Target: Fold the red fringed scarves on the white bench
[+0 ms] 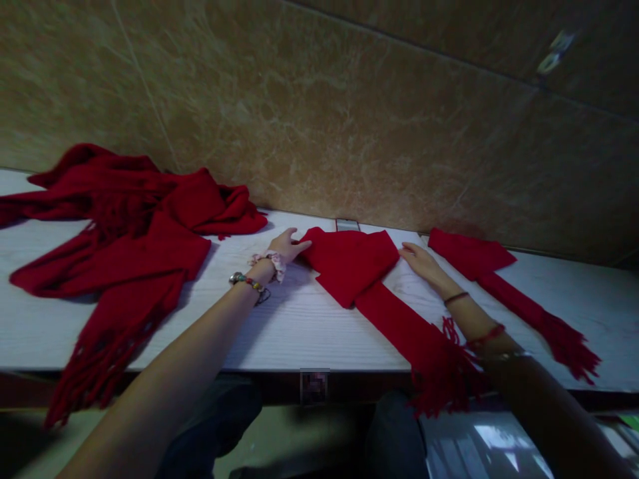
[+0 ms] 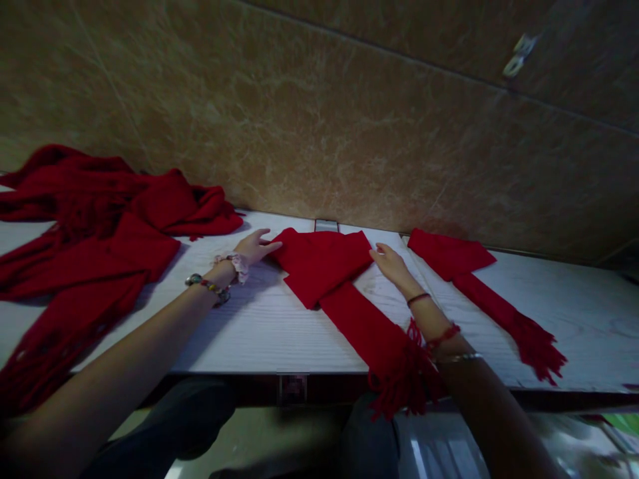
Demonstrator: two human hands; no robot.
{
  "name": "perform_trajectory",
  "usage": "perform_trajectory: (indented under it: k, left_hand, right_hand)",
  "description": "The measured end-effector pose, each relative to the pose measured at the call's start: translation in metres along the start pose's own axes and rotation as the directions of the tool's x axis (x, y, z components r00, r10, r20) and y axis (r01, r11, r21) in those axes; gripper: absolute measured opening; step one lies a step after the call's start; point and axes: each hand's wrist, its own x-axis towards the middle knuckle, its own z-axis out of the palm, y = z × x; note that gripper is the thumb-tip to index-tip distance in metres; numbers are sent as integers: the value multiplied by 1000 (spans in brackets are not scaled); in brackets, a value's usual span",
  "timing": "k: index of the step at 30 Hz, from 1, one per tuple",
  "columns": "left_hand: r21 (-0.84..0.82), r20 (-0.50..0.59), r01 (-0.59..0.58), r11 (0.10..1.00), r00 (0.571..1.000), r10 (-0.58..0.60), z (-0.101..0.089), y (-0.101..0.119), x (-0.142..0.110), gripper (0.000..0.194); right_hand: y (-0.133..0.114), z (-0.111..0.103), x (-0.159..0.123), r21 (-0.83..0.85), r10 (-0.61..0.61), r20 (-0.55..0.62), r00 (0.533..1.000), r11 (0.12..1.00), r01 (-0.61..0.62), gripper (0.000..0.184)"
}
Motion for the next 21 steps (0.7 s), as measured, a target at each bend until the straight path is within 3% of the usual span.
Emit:
perform_trajectory:
  k: [2, 5, 8, 13, 18, 21]
  left_hand:
    - [-44, 6, -11, 999, 1000, 11, 0, -1, 1, 65]
    - [-266, 103, 21, 964, 995, 7, -1, 0, 1, 52]
    - [-506, 253, 151, 849, 967, -21, -7, 3, -2, 49]
    - [-637, 405, 289, 714, 914, -9, -20, 12, -10, 49]
    - [-608, 431, 308, 732, 902, -20, -17, 14, -11, 41]
    - [-545, 308, 295, 785, 941, -140, -11, 15, -10, 44]
  right_hand:
    - [0, 8, 28, 104, 95, 23, 995, 990, -97, 31]
    - [2, 20, 51, 201, 100, 142, 985, 971, -127, 19]
    - [2, 25, 59, 291, 102, 252, 962, 941, -176, 9]
    - [3, 22, 64, 407, 72, 307, 949, 891, -199, 18]
    - [6, 27, 64, 496, 27, 359, 933, 841, -215, 20]
    - [7, 30, 64, 517, 3, 363, 932, 831, -204, 19]
